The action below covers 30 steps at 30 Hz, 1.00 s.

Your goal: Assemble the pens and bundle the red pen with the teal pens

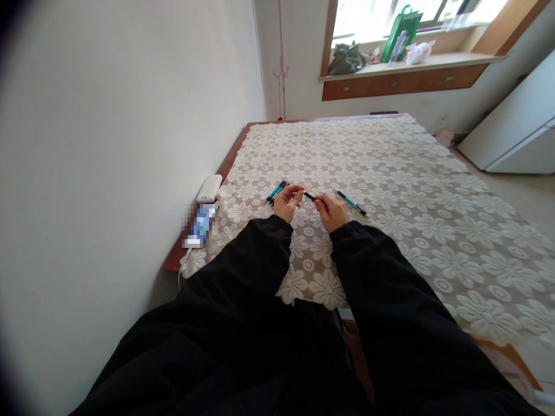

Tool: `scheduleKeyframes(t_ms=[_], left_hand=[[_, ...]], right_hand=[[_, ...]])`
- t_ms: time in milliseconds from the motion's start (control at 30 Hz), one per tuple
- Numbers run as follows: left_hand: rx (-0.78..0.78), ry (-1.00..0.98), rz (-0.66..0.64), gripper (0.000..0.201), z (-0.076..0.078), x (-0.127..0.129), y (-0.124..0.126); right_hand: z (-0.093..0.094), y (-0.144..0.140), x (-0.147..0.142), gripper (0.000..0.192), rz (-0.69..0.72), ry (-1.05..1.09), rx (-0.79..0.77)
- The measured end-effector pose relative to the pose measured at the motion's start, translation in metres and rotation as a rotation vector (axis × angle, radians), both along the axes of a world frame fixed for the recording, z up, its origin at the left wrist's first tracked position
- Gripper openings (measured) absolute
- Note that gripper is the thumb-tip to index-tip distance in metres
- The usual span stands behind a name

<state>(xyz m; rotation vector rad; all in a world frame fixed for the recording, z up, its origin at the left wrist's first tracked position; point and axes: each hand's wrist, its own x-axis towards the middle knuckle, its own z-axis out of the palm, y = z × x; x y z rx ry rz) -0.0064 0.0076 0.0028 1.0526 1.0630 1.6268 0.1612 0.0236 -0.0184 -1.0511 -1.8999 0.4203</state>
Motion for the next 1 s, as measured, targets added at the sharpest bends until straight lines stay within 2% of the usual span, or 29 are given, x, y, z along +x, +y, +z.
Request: scheduleKeyframes(t_ms=[167,433,667,867,1000], left_hand=[[-0.018,0.042,0.012,0.03,0.0007,-0.0004,0.0003],[-0.048,-0.001,0.044,0.033,-0.004,0.0014,0.0046],[-0.008,0.035,0.012,0.028,0.0015,-0.0004,0.0006],[-0.041,-0.001,0.015,0.04,0.001,0.0017,0.0012],[-0.046,0.021,0.019,0.041,-0.0016,0.0006,0.0037]], right_hand=[[-0.006,-0.0006,-0.0024,0.031,-0.038,0.071,-0.028],[-0.0054,0.0005,-0.0016,0.027,-0.024,0.046,-0.013],[-0.0048,0.0017,0.0003,0.025,-0.013,0.031,-0.044],[-0.0062,0.0018,0.0005,0.028,-0.029,0.03,-0.025],[-0.0058,0.0014,-0.0005,0.029,-0.01,0.042,-0.022]])
